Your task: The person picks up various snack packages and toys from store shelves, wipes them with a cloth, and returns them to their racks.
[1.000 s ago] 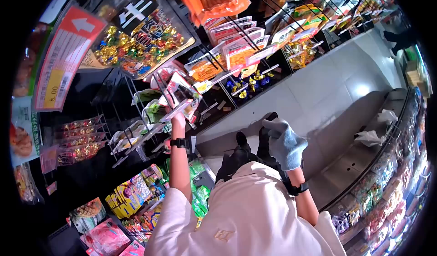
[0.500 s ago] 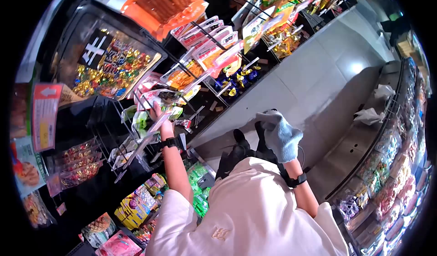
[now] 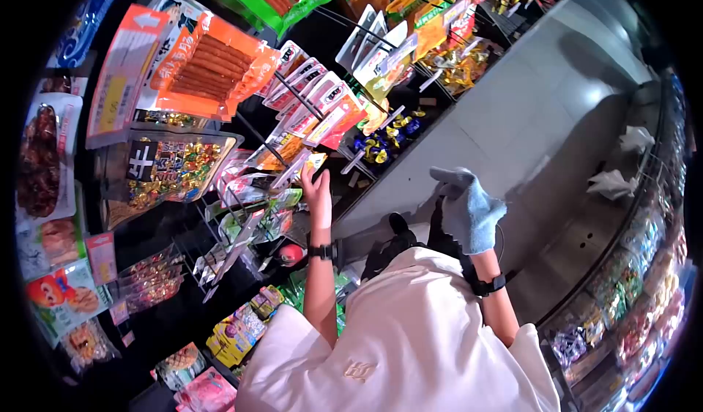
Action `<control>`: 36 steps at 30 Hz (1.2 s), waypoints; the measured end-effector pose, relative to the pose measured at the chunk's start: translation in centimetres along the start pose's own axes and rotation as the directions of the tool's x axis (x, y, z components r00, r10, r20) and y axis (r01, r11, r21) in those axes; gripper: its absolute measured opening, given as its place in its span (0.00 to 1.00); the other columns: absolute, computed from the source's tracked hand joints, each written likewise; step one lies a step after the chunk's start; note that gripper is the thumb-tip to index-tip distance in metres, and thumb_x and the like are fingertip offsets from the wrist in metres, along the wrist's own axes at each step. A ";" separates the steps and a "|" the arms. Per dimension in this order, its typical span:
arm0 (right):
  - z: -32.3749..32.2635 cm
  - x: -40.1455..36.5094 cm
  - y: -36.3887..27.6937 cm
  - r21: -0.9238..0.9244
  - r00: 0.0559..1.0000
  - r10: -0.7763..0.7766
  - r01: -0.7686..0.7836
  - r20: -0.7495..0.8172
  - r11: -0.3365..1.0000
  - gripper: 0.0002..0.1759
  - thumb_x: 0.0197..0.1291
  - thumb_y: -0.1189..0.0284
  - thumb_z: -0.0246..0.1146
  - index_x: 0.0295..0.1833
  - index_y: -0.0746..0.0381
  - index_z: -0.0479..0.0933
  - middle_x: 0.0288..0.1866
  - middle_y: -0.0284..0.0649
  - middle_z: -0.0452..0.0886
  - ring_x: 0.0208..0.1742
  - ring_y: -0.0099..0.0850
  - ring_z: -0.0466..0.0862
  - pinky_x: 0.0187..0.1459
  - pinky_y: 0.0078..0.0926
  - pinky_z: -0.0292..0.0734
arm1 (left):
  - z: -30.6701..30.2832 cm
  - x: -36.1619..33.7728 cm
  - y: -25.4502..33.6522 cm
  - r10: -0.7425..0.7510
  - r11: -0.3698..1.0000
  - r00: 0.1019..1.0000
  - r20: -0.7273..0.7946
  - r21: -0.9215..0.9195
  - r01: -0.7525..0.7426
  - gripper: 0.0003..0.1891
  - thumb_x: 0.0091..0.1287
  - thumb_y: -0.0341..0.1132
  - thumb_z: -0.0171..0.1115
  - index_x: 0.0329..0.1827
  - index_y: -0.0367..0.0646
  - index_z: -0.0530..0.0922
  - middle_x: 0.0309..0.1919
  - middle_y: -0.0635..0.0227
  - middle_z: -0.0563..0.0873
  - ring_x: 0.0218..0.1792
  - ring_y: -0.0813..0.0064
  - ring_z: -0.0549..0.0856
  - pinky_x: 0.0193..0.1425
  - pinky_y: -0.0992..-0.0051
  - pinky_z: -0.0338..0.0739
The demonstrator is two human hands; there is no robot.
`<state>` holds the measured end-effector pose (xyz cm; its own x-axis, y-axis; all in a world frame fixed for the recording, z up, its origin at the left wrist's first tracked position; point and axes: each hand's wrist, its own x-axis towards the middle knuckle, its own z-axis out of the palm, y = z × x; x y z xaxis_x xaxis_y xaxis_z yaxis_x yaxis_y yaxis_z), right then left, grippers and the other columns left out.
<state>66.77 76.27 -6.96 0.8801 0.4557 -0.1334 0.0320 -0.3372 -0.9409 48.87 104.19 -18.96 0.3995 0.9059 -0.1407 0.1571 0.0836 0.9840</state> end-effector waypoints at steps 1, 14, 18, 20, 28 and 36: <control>-0.3 0.8 -0.1 0.151 0.996 0.083 -0.084 0.009 0.985 0.16 0.53 0.85 0.53 0.43 0.57 0.78 0.45 0.31 0.87 0.28 0.22 0.84 0.27 0.18 0.77 | 0.8 0.4 1.1 0.026 1.000 1.000 0.001 0.014 -0.026 0.32 0.69 0.34 0.63 0.72 0.38 0.56 0.65 0.53 0.68 0.61 0.66 0.75 0.63 0.72 0.69; -7.5 10.1 2.5 -0.086 0.953 -0.279 0.289 0.115 0.953 0.25 0.51 0.86 0.54 0.47 0.49 0.84 0.27 0.33 0.82 0.25 0.23 0.80 0.26 0.18 0.74 | 6.6 5.4 1.2 -0.011 0.987 0.983 -0.181 -0.162 -0.019 0.31 0.62 0.31 0.68 0.67 0.37 0.63 0.62 0.55 0.75 0.62 0.68 0.75 0.66 0.71 0.66; -8.3 10.4 0.7 -0.074 0.946 -0.269 0.286 0.180 0.955 0.23 0.51 0.84 0.55 0.47 0.48 0.84 0.27 0.32 0.82 0.23 0.22 0.82 0.22 0.18 0.74 | 5.9 4.6 1.3 -0.215 0.970 0.967 -0.138 -0.147 0.195 0.23 0.64 0.34 0.67 0.61 0.43 0.73 0.51 0.72 0.80 0.54 0.76 0.78 0.58 0.72 0.70; -8.8 10.1 -0.4 -0.092 0.945 -0.257 0.280 0.201 0.956 0.19 0.52 0.84 0.53 0.45 0.53 0.82 0.30 0.32 0.84 0.24 0.23 0.80 0.25 0.19 0.74 | 5.8 4.3 0.7 -0.258 0.955 0.965 -0.039 -0.162 0.249 0.24 0.65 0.34 0.66 0.63 0.44 0.71 0.53 0.72 0.80 0.53 0.76 0.79 0.58 0.72 0.70; -10.1 10.9 -0.3 0.068 0.950 -0.241 0.232 0.197 0.970 0.18 0.49 0.86 0.55 0.43 0.56 0.80 0.27 0.35 0.77 0.23 0.29 0.77 0.26 0.22 0.70 | 12.6 3.0 -0.6 -0.096 0.916 0.990 -0.103 -0.398 0.047 0.25 0.67 0.36 0.64 0.63 0.31 0.71 0.59 0.63 0.78 0.55 0.71 0.79 0.61 0.72 0.71; -12.5 11.1 -0.9 -0.164 0.916 -0.372 0.394 0.150 0.904 0.19 0.48 0.88 0.54 0.41 0.57 0.79 0.30 0.35 0.81 0.22 0.30 0.76 0.24 0.24 0.69 | 14.2 -0.4 1.1 -0.033 0.898 0.995 -0.093 -0.441 -0.011 0.28 0.71 0.38 0.59 0.68 0.30 0.63 0.62 0.60 0.74 0.60 0.71 0.76 0.63 0.69 0.70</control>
<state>82.40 71.37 -3.67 0.7229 0.6667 0.1814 0.4537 -0.2599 -0.8524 61.72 97.99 -19.36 0.3084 0.9373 -0.1626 -0.2615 0.2479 0.9328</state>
